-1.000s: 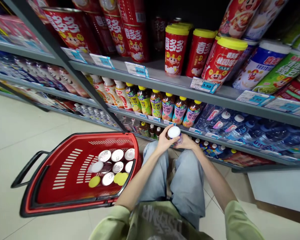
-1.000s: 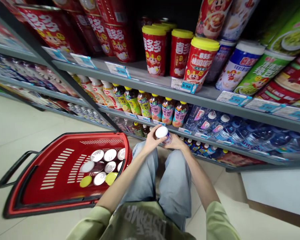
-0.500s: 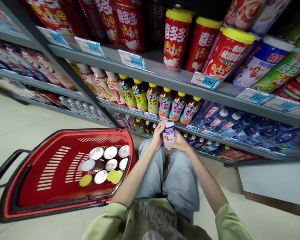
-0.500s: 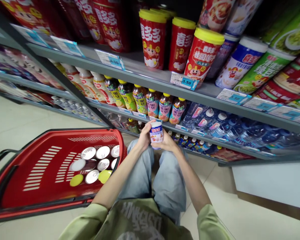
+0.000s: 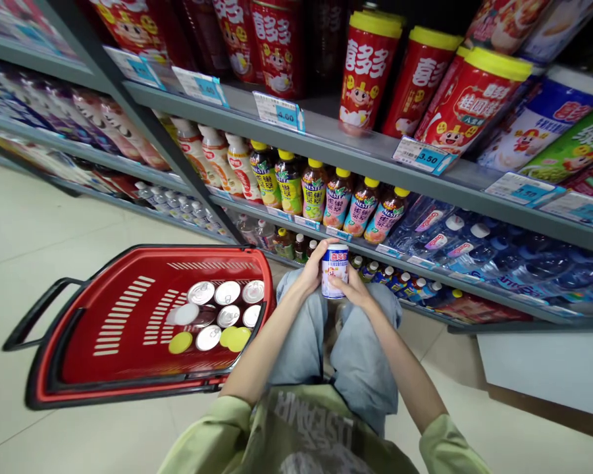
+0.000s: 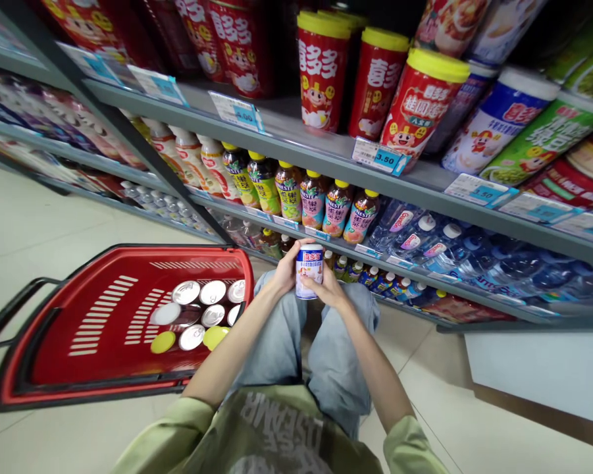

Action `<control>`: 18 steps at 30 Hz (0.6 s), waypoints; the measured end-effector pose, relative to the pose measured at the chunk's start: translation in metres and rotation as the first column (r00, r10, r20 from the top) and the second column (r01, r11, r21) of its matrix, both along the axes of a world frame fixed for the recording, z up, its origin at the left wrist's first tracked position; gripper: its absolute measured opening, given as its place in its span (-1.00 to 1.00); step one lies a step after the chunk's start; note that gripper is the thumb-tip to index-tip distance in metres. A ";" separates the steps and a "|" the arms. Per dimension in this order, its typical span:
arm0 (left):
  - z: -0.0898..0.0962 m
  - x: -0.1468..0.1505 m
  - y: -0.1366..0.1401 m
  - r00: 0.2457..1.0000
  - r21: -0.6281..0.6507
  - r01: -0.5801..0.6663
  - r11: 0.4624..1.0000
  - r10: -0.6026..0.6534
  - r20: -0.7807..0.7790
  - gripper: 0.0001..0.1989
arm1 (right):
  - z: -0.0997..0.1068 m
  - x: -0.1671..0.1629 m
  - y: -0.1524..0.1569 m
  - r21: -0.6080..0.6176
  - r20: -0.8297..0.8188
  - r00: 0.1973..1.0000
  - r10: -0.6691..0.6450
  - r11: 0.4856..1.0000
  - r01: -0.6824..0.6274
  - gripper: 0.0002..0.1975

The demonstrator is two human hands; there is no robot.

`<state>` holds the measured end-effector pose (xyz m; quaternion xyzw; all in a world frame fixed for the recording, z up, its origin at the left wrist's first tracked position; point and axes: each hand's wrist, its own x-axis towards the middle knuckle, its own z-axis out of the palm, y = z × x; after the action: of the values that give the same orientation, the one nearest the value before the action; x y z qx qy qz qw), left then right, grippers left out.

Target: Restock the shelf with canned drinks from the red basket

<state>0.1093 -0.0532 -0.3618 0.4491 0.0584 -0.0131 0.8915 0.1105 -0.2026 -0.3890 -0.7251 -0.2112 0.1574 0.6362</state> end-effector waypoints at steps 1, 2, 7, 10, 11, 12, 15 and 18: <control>-0.001 0.000 0.001 1.000 0.035 -0.009 0.999 0.008 0.016 -0.46 | -0.002 0.001 -0.001 -0.009 0.005 1.000 -0.009 1.000 0.009 -0.47; -0.002 0.000 0.002 0.999 0.072 -0.022 0.997 0.019 0.033 -0.46 | -0.003 0.002 -0.002 -0.018 0.009 1.000 -0.023 1.000 0.023 -0.48; -0.001 0.000 0.001 0.997 0.196 -0.069 0.978 0.058 0.060 -0.46 | -0.006 0.005 -0.002 -0.076 0.026 0.997 -0.075 0.994 0.077 -0.46; 0.000 0.000 -0.001 0.993 0.227 -0.110 0.968 0.096 0.072 -0.50 | -0.003 0.004 -0.002 -0.102 0.021 0.996 -0.083 0.991 0.084 -0.43; -0.001 0.000 -0.002 0.992 0.238 -0.120 0.964 0.105 0.077 -0.51 | -0.002 0.004 -0.002 -0.107 0.015 0.996 -0.085 0.991 0.086 -0.42; -0.001 0.000 -0.002 0.991 0.249 -0.126 0.960 0.109 0.082 -0.52 | -0.001 0.004 -0.002 -0.108 0.008 0.996 -0.085 0.990 0.085 -0.42; -0.002 0.001 0.000 0.991 0.271 -0.115 0.956 0.092 0.097 -0.53 | 0.000 0.003 -0.002 -0.093 0.001 0.997 -0.080 0.992 0.080 -0.44; -0.002 0.001 0.002 0.993 0.239 -0.091 0.967 0.069 0.100 -0.51 | 0.001 0.002 -0.004 -0.081 0.003 0.997 -0.081 0.993 0.081 -0.45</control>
<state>0.1103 -0.0515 -0.3638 0.5523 0.0372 0.0506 0.8313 0.1128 -0.2063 -0.3878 -0.7582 -0.1748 0.1400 0.6123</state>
